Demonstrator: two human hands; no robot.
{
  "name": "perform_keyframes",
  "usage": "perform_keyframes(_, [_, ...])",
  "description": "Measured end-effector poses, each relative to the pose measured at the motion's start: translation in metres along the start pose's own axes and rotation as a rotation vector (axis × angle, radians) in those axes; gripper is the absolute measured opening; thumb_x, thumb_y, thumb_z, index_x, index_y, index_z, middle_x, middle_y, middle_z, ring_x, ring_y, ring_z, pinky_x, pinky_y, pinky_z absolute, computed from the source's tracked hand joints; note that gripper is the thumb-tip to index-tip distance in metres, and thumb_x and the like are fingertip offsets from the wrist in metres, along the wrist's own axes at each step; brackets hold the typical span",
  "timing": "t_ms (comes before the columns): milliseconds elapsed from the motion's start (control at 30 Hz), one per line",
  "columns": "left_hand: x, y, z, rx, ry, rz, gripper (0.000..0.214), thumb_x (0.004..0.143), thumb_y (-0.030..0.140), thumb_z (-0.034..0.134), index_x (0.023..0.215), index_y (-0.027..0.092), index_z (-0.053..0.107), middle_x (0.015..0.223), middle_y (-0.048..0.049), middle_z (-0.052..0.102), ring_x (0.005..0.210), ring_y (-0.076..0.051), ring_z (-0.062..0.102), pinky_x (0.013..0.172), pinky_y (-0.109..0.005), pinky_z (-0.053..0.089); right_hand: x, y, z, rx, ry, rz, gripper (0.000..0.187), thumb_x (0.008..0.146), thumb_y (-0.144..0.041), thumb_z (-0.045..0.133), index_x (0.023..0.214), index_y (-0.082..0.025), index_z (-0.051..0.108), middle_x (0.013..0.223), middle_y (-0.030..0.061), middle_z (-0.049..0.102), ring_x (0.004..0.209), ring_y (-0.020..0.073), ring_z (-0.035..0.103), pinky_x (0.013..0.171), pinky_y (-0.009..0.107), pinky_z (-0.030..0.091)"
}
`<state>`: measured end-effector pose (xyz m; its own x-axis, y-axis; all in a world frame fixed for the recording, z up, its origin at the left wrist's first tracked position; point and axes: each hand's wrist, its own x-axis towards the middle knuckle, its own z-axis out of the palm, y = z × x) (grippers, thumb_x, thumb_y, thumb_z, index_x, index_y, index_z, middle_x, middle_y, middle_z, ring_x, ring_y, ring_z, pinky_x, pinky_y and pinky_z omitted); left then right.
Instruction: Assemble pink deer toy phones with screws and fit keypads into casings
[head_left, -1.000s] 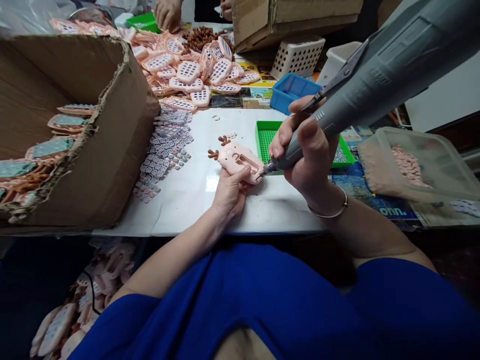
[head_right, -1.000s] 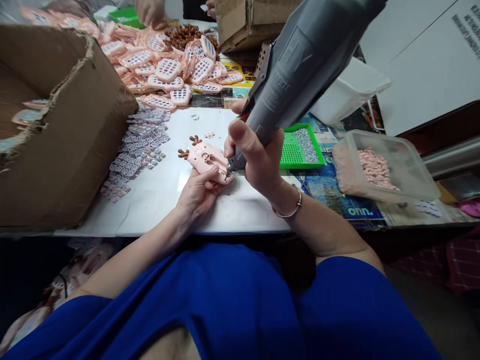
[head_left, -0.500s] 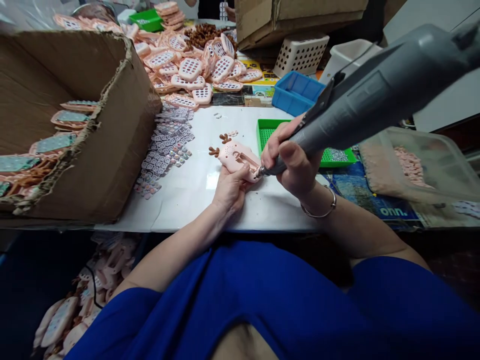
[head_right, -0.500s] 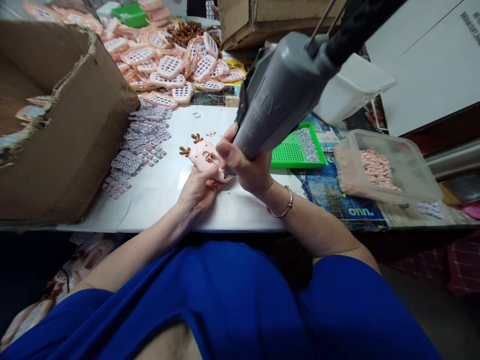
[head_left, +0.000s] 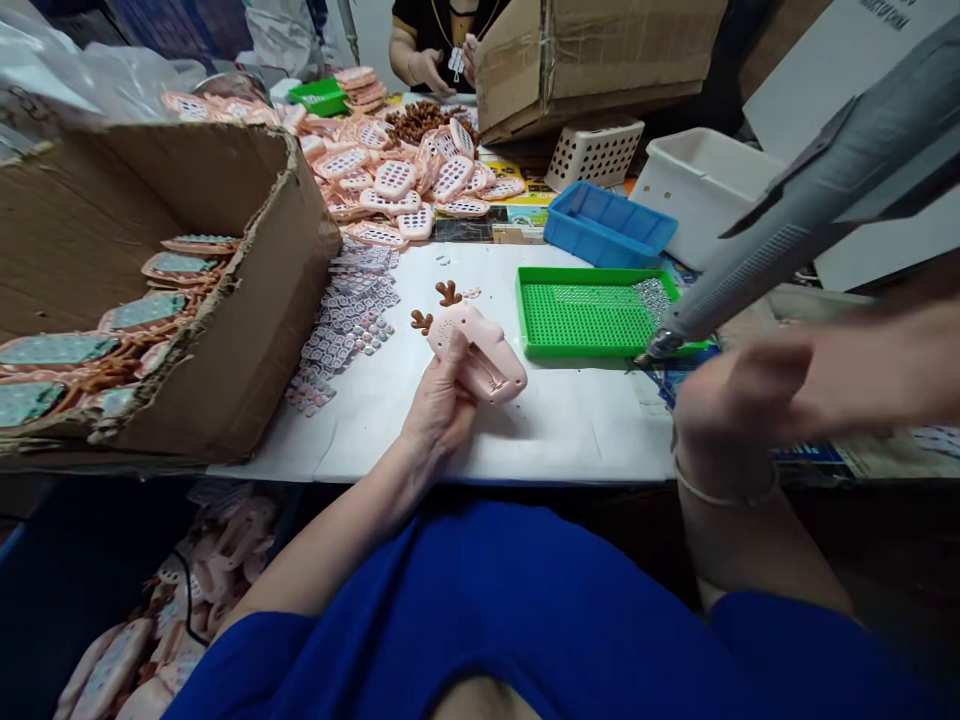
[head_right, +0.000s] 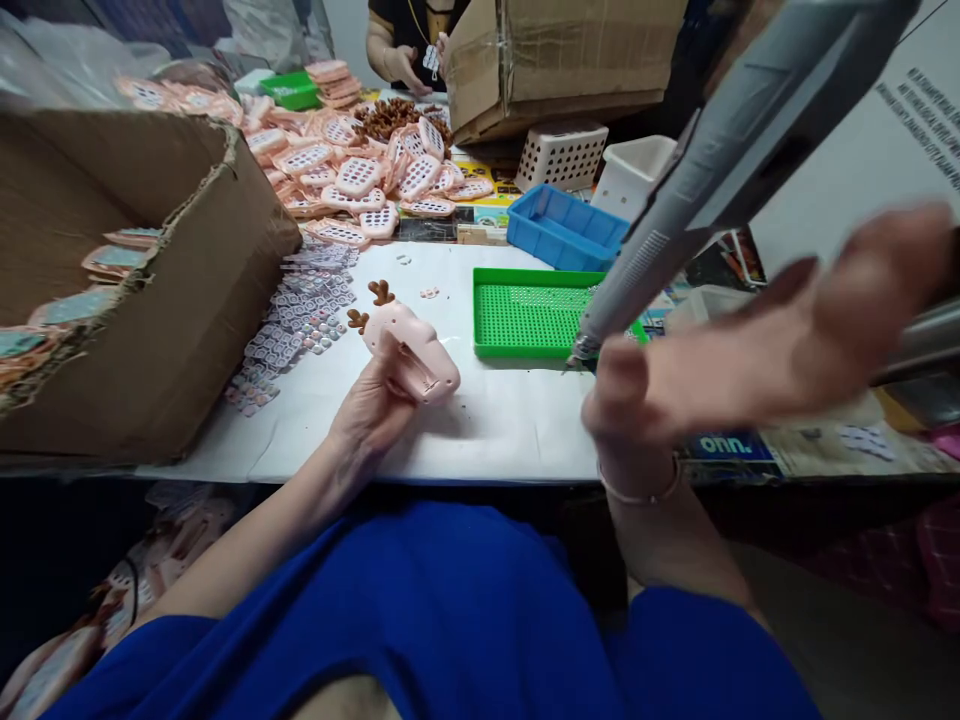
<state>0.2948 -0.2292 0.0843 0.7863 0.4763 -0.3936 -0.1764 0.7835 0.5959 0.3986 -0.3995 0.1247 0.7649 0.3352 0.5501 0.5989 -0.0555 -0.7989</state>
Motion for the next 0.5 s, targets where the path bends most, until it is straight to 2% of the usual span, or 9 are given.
perform_keyframes(33, [-0.001,0.002,-0.001,-0.008,-0.03,0.006,0.036,0.074,0.049,0.08,0.091,0.02,0.067,0.086,-0.001,0.073,0.088,-0.016,0.07,0.086,-0.027,0.057,-0.012,-0.001,0.004,-0.019,0.017,-0.102,0.076,0.063,-0.099,0.043,0.121,-0.052,0.054,0.125,-0.0019,0.059,0.135,0.0379,0.047,0.088,0.057,0.052])
perform_keyframes(67, [-0.002,0.004,-0.002,-0.017,-0.064,0.011,0.043,0.072,0.059,0.077,0.088,0.021,0.066,0.081,-0.0004,0.072,0.084,-0.017,0.07,0.086,-0.03,0.057,-0.025,-0.002,0.011,-0.048,0.078,-0.277,0.066,0.069,-0.088,0.054,0.123,-0.052,0.055,0.122,0.0001,0.062,0.128,0.039,0.053,0.089,0.06,0.053])
perform_keyframes(100, [-0.003,0.005,-0.002,-0.026,-0.097,0.015,0.049,0.071,0.068,0.072,0.083,0.021,0.066,0.077,-0.0002,0.07,0.081,-0.018,0.07,0.086,-0.033,0.058,-0.038,-0.005,0.02,-0.137,0.048,-0.404,0.063,0.075,-0.073,0.065,0.131,-0.048,0.053,0.123,0.0034,0.063,0.123,0.0391,0.057,0.093,0.062,0.053])
perform_keyframes(133, [-0.004,0.006,-0.001,-0.03,-0.126,0.016,0.055,0.071,0.076,0.066,0.078,0.021,0.065,0.072,-0.0006,0.068,0.078,-0.018,0.069,0.086,-0.035,0.058,-0.049,-0.008,0.03,-0.222,-0.035,-0.437,0.064,0.081,-0.063,0.068,0.138,-0.039,0.052,0.125,0.0086,0.063,0.12,0.0381,0.059,0.096,0.061,0.054])
perform_keyframes(200, [-0.007,0.004,0.002,-0.011,-0.157,0.009,0.065,0.073,0.084,0.053,0.07,0.019,0.062,0.071,-0.003,0.067,0.081,-0.02,0.07,0.086,-0.036,0.058,-0.064,-0.012,0.048,-0.311,-0.169,-0.514,0.057,0.089,-0.045,0.068,0.14,-0.026,0.052,0.12,0.0145,0.067,0.11,0.0341,0.066,0.091,0.055,0.059])
perform_keyframes(267, [-0.01,0.0,0.003,0.035,-0.142,-0.009,0.066,0.078,0.083,0.047,0.073,0.019,0.063,0.079,-0.0057,0.069,0.093,-0.022,0.07,0.087,-0.035,0.056,-0.069,-0.01,0.058,-0.36,-0.191,-0.58,0.05,0.091,-0.031,0.066,0.139,-0.022,0.053,0.114,0.015,0.071,0.102,0.0307,0.07,0.084,0.047,0.062])
perform_keyframes(367, [-0.012,-0.006,0.0,0.089,-0.095,-0.037,0.057,0.085,0.075,0.048,0.092,0.021,0.066,0.099,-0.0064,0.071,0.111,-0.024,0.066,0.088,-0.033,0.055,-0.064,-0.004,0.059,-0.49,-0.119,-0.675,0.049,0.09,-0.016,0.062,0.137,-0.022,0.055,0.11,0.0133,0.073,0.093,0.0285,0.072,0.076,0.044,0.063])
perform_keyframes(433, [-0.013,-0.008,-0.006,0.117,-0.117,-0.05,0.053,0.084,0.071,0.055,0.1,0.021,0.065,0.103,-0.0071,0.07,0.114,-0.025,0.064,0.088,-0.034,0.055,-0.061,-0.001,0.056,-0.558,-0.133,-0.724,0.044,0.089,-0.012,0.06,0.133,-0.021,0.059,0.105,0.0129,0.075,0.087,0.027,0.072,0.072,0.043,0.063])
perform_keyframes(500, [-0.014,-0.007,-0.011,0.139,-0.164,-0.044,0.049,0.076,0.061,0.07,0.099,0.018,0.064,0.099,-0.0078,0.071,0.111,-0.027,0.066,0.089,-0.035,0.055,-0.061,-0.001,0.054,-0.533,-0.215,-0.78,0.037,0.089,-0.011,0.06,0.125,-0.019,0.063,0.1,0.0126,0.076,0.084,0.0256,0.072,0.07,0.04,0.063])
